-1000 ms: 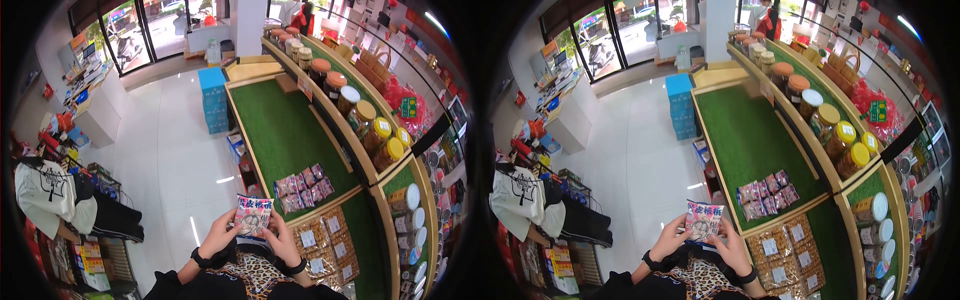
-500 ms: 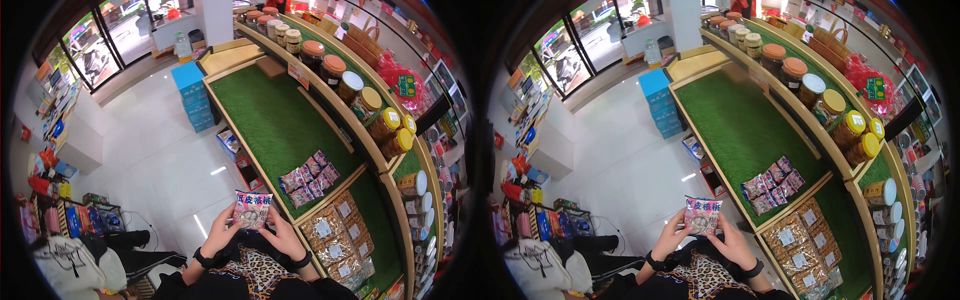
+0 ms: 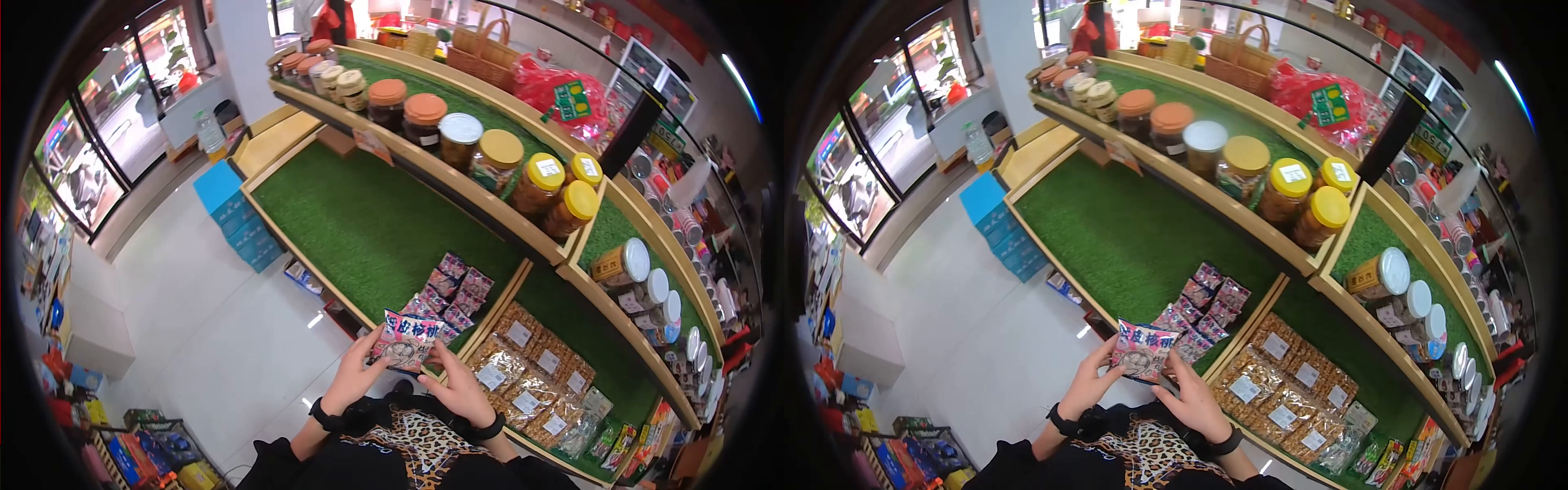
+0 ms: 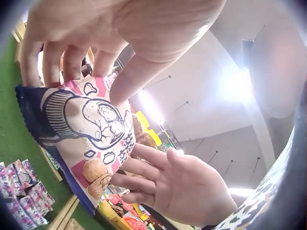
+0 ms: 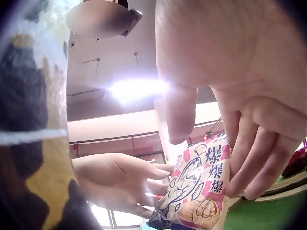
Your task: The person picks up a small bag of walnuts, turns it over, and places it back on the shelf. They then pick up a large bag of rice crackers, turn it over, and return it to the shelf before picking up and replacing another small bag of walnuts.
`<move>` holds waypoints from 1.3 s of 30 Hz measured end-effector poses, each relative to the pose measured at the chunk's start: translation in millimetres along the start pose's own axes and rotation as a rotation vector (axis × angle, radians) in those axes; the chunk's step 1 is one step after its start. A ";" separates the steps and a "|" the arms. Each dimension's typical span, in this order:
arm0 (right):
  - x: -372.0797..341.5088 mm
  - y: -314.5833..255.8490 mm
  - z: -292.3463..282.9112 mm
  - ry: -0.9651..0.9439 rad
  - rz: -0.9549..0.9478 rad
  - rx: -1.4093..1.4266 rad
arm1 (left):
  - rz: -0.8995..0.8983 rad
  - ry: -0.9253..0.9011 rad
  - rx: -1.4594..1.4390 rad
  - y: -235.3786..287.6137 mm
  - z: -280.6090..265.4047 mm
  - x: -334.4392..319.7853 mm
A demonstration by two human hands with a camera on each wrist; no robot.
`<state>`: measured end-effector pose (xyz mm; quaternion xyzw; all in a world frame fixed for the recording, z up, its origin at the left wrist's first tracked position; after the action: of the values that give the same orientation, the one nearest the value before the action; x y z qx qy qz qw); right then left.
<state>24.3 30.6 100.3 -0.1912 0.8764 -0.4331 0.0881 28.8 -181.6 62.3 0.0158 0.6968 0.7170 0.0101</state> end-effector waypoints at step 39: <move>220.5 172.9 80.2 0.093 0.662 0.591 | -0.462 -0.580 0.010 -176.9 -52.4 306.9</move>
<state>-195.8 -22.9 -83.1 0.1527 0.7320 -0.6216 0.2335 -281.2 -217.7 -113.3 0.0609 0.6536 0.6581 0.3687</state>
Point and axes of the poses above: each hand's wrist, its own x-axis towards the middle knuckle, its own z-axis out of the palm, y = z × x, the point moved 1 cm from there along x, towards the middle knuckle, and after that the axes turned 12 degrees about -x, right-handed, at the moved point
